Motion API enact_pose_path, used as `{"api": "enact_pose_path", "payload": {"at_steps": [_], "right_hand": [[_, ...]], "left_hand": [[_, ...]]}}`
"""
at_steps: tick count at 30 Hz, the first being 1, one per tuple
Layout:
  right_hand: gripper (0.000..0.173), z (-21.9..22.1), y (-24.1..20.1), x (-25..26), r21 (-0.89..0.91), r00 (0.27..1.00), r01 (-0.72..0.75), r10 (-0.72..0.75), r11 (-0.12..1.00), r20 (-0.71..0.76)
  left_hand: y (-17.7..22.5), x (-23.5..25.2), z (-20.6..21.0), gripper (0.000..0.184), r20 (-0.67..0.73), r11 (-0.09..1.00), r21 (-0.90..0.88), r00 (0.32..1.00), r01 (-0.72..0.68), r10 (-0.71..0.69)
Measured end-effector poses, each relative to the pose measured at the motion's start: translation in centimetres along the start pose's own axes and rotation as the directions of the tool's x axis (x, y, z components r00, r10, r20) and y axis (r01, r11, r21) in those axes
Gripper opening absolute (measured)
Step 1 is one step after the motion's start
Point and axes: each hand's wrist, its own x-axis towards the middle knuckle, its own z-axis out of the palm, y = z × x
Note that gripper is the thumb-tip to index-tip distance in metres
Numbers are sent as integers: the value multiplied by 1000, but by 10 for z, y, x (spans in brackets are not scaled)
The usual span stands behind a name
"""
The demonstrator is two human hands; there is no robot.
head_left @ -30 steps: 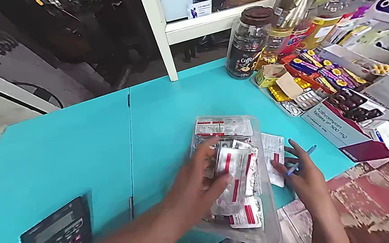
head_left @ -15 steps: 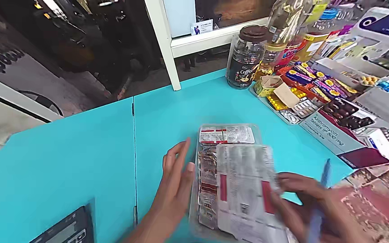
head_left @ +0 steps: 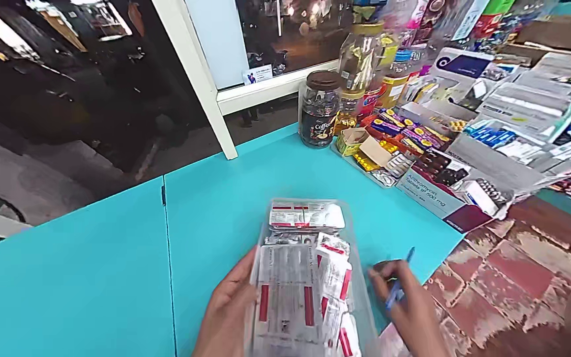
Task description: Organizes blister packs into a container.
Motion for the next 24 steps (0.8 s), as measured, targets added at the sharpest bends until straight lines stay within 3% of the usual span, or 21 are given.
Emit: {"api": "enact_pose_path", "payload": {"at_steps": [3, 5, 7, 9, 11, 13, 15, 17, 19, 22, 24], "right_hand": [[47, 25, -24, -21, -121, 988, -38, 56, 992, 145], [50, 37, -36, -29, -268, 982, 27, 24, 963, 187], [41, 37, -40, -28, -287, 972, 35, 34, 957, 232], [32, 20, -37, -15, -249, 952, -83, 150, 965, 266], [28, -3, -23, 8, -233, 963, -149, 194, 961, 186], [27, -27, -14, 33, -245, 992, -73, 97, 967, 85], [22, -51, -37, 58, -326, 996, 88, -86, 941, 20], [15, -65, -91, 66, -429, 967, 244, -252, 870, 38], [20, -62, -159, 52, -469, 939, 343, -305, 814, 158], [21, -3, -227, 3, -459, 865, 497, -465, 736, 189], [22, 59, -247, -31, -467, 850, 482, -524, 741, 45]], "left_hand": [[24, -5, -28, 59, 0, 998, 42, 999, -47, 47], [38, -9, -48, 61, -61, 996, 77, 997, -48, 53], [49, -13, -62, 61, -135, 994, 100, 989, -47, 60], [50, -15, -70, 61, -161, 994, 77, 983, -80, 91], [42, -20, -70, 60, -207, 993, 38, 971, -112, 117], [27, -29, -67, 59, -231, 994, -2, 967, -111, 108], [9, -37, -58, 58, -258, 995, -40, 963, -96, 82], [-8, -47, -47, 57, -297, 994, -56, 952, -91, 71], [-19, -57, -38, 58, -331, 995, -49, 941, -91, 70], [-26, -69, -33, 53, -214, 989, -20, 967, -147, 139], [-22, -66, -34, 46, -39, 987, -43, 987, -158, 156]]}}
